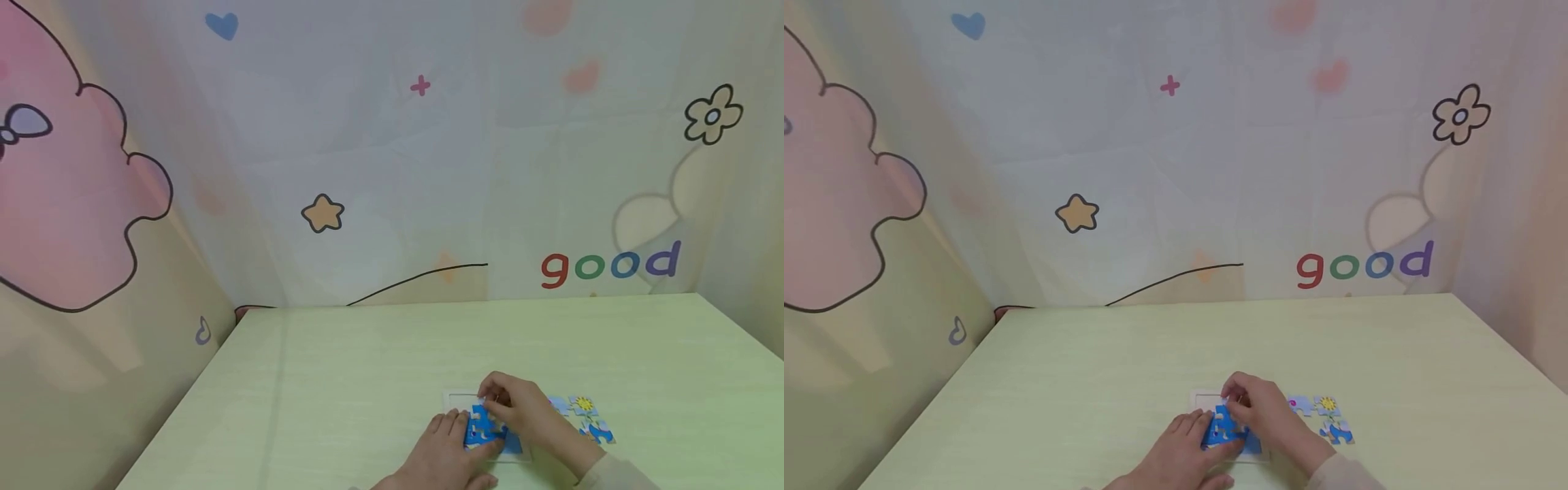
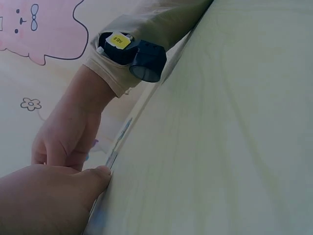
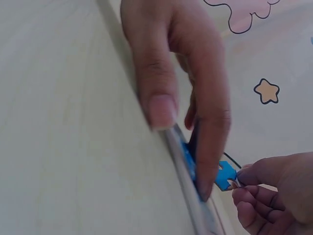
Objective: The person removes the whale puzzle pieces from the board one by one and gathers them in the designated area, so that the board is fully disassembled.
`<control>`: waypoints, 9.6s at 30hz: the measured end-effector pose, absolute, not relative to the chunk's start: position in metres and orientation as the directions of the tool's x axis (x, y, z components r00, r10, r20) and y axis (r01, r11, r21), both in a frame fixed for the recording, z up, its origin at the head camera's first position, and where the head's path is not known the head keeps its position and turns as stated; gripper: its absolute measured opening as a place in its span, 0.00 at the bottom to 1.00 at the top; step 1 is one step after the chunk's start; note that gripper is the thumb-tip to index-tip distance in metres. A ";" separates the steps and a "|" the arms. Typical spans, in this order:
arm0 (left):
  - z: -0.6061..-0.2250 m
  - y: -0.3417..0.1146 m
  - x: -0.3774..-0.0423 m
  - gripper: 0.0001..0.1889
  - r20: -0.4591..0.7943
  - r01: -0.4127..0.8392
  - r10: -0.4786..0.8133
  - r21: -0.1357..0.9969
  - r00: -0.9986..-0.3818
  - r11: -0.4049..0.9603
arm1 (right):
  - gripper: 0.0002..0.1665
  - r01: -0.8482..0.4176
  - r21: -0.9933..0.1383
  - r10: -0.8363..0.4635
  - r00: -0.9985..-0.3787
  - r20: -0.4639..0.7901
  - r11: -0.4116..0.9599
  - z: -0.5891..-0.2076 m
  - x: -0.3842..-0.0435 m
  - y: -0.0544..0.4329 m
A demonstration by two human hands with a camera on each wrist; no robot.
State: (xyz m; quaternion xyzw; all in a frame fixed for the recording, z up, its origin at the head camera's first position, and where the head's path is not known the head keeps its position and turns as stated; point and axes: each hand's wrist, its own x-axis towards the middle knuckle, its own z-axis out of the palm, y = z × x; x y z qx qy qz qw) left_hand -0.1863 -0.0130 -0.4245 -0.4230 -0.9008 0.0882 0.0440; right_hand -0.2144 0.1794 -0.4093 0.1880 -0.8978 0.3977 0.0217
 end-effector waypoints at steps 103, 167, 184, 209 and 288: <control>-0.422 -0.007 -0.186 0.26 -0.027 0.743 0.749 -0.160 -0.662 0.650 | 0.04 -0.162 -0.555 -0.151 -0.986 0.065 0.816 -0.410 -0.197 0.272; -0.426 -0.021 -0.163 0.41 0.036 0.768 0.790 -0.212 -0.612 0.604 | 0.07 -0.352 -0.685 -0.339 -0.927 0.161 0.637 -0.395 -0.210 0.179; -0.439 -0.023 -0.164 0.29 0.314 0.727 0.839 -0.420 -0.445 0.543 | 0.05 -0.267 -0.685 -0.305 -0.950 0.069 0.678 -0.414 -0.213 0.160; -0.436 -0.024 -0.164 0.30 0.280 0.741 0.844 -0.405 -0.458 0.536 | 0.04 -0.319 -0.708 -0.329 -0.936 0.128 0.631 -0.413 -0.210 0.159; -0.423 -0.021 -0.161 0.35 -0.025 0.759 0.767 -0.171 -0.641 0.628 | 0.03 -0.134 -0.630 -0.198 -0.980 -0.032 0.765 -0.391 -0.199 0.241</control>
